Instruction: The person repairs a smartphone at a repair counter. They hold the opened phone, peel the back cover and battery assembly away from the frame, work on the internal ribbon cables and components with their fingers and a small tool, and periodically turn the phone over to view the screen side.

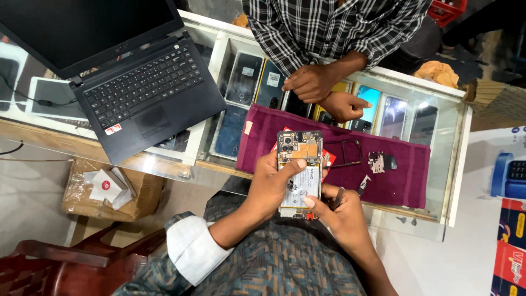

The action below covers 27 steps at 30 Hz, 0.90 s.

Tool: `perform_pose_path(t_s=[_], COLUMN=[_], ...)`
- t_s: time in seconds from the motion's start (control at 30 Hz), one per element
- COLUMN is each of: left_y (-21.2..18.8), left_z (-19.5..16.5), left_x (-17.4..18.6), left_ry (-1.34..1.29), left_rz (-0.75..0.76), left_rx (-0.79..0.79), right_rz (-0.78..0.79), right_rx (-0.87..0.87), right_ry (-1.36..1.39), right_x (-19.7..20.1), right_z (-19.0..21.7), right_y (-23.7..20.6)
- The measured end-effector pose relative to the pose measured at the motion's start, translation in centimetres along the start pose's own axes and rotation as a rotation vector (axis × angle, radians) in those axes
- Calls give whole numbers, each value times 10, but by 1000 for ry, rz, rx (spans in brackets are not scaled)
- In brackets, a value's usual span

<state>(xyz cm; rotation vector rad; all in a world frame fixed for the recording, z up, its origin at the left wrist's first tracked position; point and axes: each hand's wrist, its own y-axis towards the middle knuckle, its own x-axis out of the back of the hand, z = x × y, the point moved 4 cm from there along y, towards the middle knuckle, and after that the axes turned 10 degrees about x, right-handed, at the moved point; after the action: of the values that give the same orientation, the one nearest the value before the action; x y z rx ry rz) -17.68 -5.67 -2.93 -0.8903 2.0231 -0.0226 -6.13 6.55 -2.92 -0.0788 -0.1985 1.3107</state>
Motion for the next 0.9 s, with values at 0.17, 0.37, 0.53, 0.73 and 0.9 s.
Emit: perform_pose_path(t_s=[0.17,0.37,0.53,0.73,0.9], left_y=[0,4,8,11,11], left_z=[-4,-7,-7,-6,-7], left_x=[-4,-1,1,1,-1], left_ry=[52,70,62,51,142], left_rz=[34,40,47,74,96], left_rx=[25,2,17,48,10], right_rz=[-19,-14,-21,-57,-90], right_rx=[-15,-34,-18,-11,-49], right_ry=[16,-2,50,-17,4], right_x=[3,0,-3,0,4], right_z=[-1,-2,3,1,-4], right_y=[1,3,5,7,5])
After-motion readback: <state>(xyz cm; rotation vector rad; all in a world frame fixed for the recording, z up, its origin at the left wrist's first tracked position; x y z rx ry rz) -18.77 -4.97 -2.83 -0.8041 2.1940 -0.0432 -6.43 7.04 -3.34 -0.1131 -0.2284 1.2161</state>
